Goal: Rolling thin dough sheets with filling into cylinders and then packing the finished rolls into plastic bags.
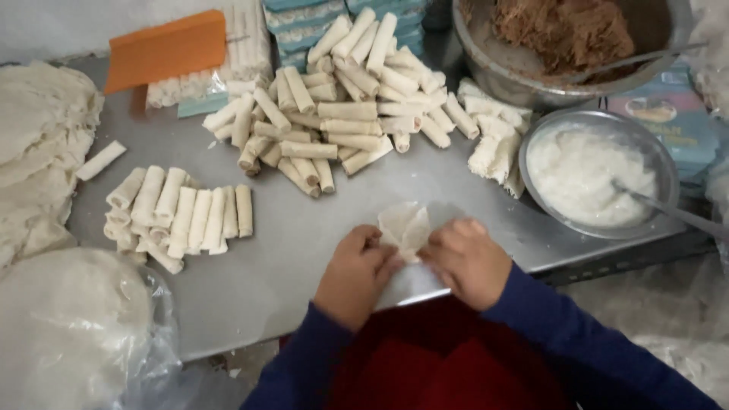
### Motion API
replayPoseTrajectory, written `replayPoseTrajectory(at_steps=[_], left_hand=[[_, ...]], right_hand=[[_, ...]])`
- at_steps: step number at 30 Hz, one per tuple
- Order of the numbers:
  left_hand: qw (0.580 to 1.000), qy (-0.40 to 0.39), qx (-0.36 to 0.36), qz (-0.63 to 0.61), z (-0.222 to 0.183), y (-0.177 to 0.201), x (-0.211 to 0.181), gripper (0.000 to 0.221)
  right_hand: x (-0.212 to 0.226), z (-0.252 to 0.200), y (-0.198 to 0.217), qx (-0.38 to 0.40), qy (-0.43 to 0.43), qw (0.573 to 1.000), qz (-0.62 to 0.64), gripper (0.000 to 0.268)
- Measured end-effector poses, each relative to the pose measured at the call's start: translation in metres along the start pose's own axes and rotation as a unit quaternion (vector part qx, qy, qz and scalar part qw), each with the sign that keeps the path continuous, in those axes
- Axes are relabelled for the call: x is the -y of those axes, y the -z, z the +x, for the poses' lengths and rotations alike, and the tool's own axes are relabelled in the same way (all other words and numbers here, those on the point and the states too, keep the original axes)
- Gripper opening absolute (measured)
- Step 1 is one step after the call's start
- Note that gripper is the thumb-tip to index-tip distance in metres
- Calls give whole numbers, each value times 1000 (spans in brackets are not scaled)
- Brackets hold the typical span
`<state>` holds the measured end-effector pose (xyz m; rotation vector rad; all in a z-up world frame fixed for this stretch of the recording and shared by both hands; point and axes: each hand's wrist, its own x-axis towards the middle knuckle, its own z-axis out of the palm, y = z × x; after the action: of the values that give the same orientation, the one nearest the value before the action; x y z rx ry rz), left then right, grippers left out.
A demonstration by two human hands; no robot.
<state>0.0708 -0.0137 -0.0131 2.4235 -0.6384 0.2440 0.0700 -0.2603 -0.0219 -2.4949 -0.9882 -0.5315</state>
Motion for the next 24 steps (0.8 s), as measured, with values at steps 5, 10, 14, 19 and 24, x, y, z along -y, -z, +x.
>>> replayPoseTrajectory(at_steps=[5, 10, 14, 19, 24], left_hand=[[999, -17, 41, -7, 7, 1, 4, 25], [997, -23, 66, -33, 29, -6, 20, 21], [992, -73, 95, 50, 36, 15, 9, 24], [984, -96, 129, 80, 36, 13, 20, 24], [986, 35, 155, -40, 52, 20, 21, 23]], right_hand=[[5, 14, 18, 9, -52, 997, 57, 14], [-15, 24, 7, 36, -139, 988, 48, 10], [-9, 27, 9, 40, -93, 994, 49, 20], [-12, 35, 16, 57, -104, 987, 109, 17], [-28, 41, 5, -2, -67, 992, 105, 8]])
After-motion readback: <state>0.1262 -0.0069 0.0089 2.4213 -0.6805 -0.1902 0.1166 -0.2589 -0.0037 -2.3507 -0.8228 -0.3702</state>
